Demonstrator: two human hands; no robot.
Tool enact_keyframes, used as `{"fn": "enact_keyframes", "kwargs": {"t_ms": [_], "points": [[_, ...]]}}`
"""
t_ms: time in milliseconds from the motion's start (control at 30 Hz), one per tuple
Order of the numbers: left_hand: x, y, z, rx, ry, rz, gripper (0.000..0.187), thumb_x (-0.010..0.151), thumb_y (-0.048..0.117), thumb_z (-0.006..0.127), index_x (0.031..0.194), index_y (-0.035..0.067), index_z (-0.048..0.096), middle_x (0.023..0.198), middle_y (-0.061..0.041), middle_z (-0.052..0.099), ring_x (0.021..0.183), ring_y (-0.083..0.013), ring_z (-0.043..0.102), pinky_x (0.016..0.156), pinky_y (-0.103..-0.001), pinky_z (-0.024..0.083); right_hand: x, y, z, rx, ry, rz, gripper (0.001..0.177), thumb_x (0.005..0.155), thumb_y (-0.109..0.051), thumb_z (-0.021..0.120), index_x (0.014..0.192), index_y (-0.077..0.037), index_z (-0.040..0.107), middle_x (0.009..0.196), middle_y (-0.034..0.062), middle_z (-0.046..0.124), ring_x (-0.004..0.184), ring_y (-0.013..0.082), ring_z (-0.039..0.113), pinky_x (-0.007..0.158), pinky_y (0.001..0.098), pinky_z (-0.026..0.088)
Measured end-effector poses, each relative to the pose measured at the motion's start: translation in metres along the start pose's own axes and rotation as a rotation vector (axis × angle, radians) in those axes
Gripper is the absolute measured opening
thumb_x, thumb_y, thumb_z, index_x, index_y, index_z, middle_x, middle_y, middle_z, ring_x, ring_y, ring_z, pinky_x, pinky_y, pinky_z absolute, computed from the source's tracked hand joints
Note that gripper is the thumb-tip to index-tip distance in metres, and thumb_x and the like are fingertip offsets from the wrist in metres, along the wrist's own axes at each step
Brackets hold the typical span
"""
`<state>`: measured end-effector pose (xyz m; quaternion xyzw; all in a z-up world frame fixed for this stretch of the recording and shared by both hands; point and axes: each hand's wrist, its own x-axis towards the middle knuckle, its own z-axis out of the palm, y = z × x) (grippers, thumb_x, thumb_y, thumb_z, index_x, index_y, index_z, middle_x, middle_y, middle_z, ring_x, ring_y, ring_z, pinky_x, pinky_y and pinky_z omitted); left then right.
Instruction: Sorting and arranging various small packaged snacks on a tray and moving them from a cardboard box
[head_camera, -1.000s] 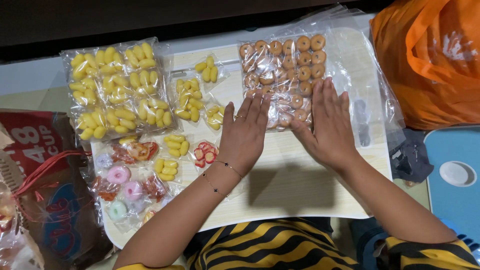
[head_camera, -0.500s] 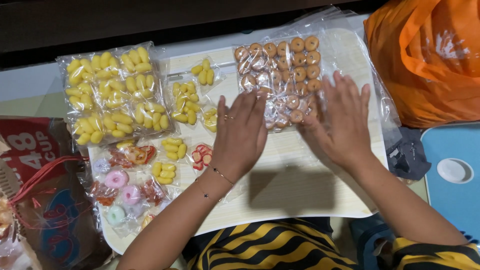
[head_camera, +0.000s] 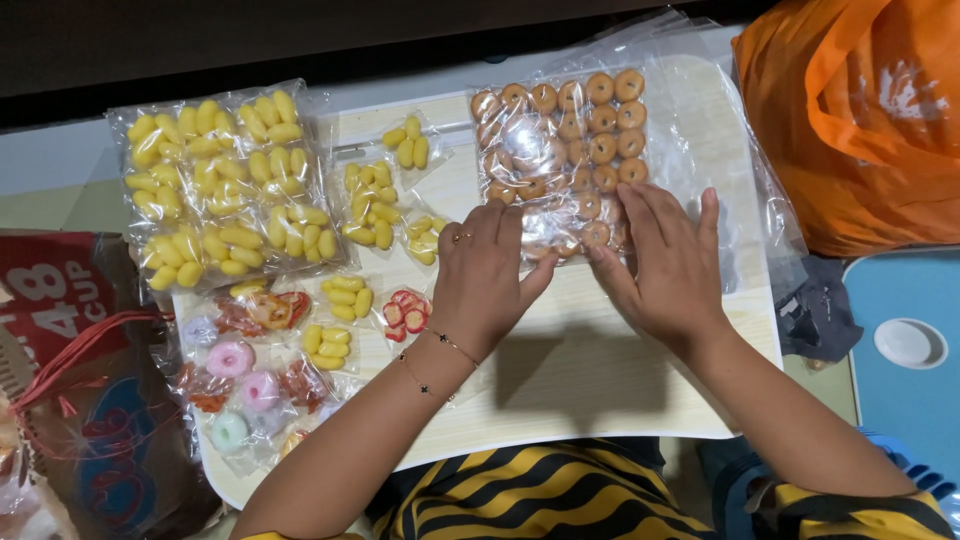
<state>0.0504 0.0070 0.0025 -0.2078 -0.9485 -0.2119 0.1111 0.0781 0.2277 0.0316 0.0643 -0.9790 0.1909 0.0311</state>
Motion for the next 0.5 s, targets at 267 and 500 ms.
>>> {"fn": "enact_keyframes", "kwargs": {"t_ms": [267,500], "points": [[-0.002,-0.006,-0.011,0.051,0.041,-0.055,0.076,0.086,0.067,0.067,0.124,0.001,0.063,0.112,-0.018,0.066,0.104,-0.0345,0.069,0.089,-0.049,0.049,0.002,-0.001,-0.011,0.101,-0.065,0.109,0.074,0.102,-0.056,0.051,0.153,-0.003,0.045,0.155,0.0177,0.046,0.148,0.0344,0.041,0.130,0.0523,-0.001],[0.002,-0.009,-0.026,0.220,-0.126,0.027,0.092,0.071,0.062,0.080,0.136,0.003,0.054,0.114,-0.016,0.066,0.107,-0.0332,0.063,0.094,-0.052,0.045,0.010,-0.022,-0.014,0.037,-0.106,-0.068,0.086,0.089,-0.061,0.066,0.157,-0.012,0.047,0.157,0.0185,0.042,0.154,0.0408,0.029,0.127,0.0608,-0.007]]}}
